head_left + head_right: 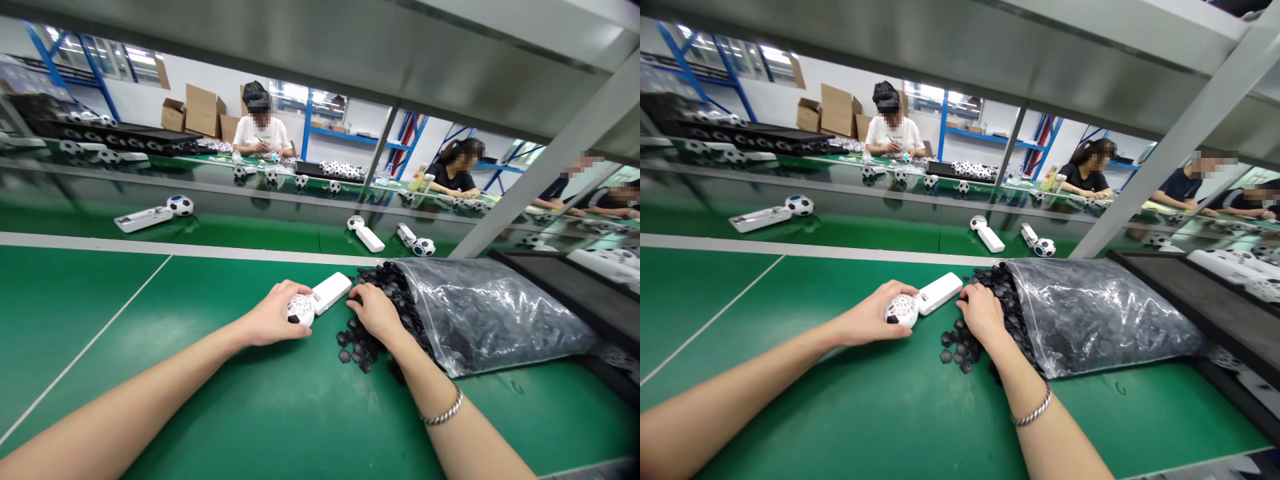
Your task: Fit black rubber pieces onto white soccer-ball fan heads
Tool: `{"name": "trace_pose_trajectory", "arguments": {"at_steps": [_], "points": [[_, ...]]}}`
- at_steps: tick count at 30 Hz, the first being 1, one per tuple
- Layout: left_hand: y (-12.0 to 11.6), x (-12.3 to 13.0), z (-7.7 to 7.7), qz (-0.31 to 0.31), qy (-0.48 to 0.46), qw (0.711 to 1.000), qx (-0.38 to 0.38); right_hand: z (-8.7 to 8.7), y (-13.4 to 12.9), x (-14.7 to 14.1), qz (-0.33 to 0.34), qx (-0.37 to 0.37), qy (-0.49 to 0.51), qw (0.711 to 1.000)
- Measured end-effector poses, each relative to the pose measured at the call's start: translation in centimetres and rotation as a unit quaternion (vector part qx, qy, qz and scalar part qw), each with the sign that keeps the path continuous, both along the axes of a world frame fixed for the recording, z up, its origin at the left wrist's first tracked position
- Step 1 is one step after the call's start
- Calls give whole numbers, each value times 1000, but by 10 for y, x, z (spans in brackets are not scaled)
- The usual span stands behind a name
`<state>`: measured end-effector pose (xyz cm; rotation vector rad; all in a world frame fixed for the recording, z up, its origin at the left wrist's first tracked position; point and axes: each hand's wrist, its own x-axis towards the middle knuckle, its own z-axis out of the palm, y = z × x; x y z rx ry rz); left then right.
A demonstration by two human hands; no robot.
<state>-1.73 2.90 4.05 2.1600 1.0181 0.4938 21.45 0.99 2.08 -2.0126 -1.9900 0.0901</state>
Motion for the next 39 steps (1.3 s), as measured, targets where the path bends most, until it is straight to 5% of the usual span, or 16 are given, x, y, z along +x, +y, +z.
{"name": "trace_pose_trajectory", "arguments": {"at_steps": [14,20,26,39], "points": [[10,-7,1,3,-30,995,-98,9,-6,-1,-4,69,-1,998],[13,-9,1,-20,-15,998,-51,7,-8,-10,121,150,142,971],[10,-7,1,-23,-7,999,-26,4,-17,-30,214,122,265,932],[8,-6,0,-26,-9,999,-16,4,-24,-42,292,89,240,921]]}}
